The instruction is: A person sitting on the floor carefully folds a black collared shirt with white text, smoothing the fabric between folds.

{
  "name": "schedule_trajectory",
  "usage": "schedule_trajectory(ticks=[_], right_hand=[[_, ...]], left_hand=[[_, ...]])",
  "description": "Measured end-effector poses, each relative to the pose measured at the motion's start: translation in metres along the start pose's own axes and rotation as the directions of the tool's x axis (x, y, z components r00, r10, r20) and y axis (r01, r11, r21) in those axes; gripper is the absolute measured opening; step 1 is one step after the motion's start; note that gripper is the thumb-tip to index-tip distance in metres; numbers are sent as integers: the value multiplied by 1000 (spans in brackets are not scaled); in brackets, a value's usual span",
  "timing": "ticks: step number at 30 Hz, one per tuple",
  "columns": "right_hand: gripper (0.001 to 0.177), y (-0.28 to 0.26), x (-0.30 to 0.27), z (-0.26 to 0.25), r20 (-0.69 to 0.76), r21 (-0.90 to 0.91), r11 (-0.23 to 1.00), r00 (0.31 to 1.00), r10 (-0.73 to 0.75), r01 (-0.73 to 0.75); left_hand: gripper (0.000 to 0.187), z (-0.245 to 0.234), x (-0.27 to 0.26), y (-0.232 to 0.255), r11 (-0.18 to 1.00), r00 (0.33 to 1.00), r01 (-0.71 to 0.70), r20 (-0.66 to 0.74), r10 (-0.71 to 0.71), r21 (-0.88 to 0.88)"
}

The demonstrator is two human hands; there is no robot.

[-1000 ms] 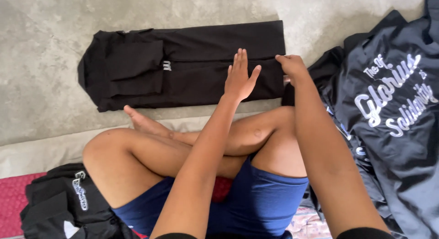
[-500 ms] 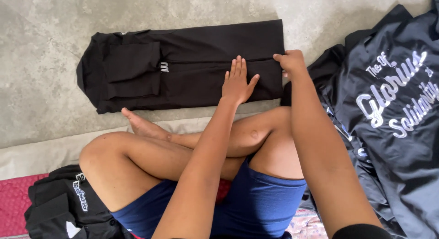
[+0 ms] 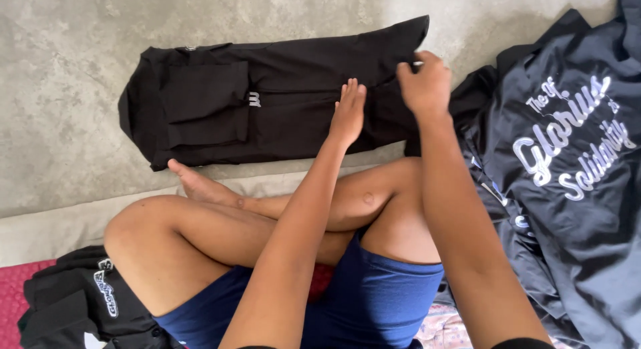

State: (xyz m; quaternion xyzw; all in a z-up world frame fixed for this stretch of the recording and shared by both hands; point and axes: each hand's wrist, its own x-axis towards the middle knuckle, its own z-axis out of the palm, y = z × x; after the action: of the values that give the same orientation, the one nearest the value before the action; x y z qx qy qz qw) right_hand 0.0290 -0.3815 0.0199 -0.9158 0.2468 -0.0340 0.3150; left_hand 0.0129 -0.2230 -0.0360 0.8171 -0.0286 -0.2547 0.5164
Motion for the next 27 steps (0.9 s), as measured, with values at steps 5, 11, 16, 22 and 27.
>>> schedule_trajectory(ticks=[5,11,16,22,27], right_hand=[[52,-110,-74,-40,422,125,978,883,-205,168],[49,-106,-83,-29,600,489,872,723,-344,9],[42,-75,-60,-9,486,397,911,818,-308,107],[43,-50,-38,22,396,85,975,892,-220,203],[56,-50,-26,54,494,-10,964,839,-227,266]], left_hand=[[80,-31,-23,38,686,992,-53,-119,-49,-726],[66,-38,42,-63,363,953,154,42,-299,-919],[44,-42,44,-74,541,934,140,-71,-349,-829],[74,-39,-6,-41,967,854,-93,-518,-46,-239],[54,-45,-24,-28,805,804,-324,-303,511,497]])
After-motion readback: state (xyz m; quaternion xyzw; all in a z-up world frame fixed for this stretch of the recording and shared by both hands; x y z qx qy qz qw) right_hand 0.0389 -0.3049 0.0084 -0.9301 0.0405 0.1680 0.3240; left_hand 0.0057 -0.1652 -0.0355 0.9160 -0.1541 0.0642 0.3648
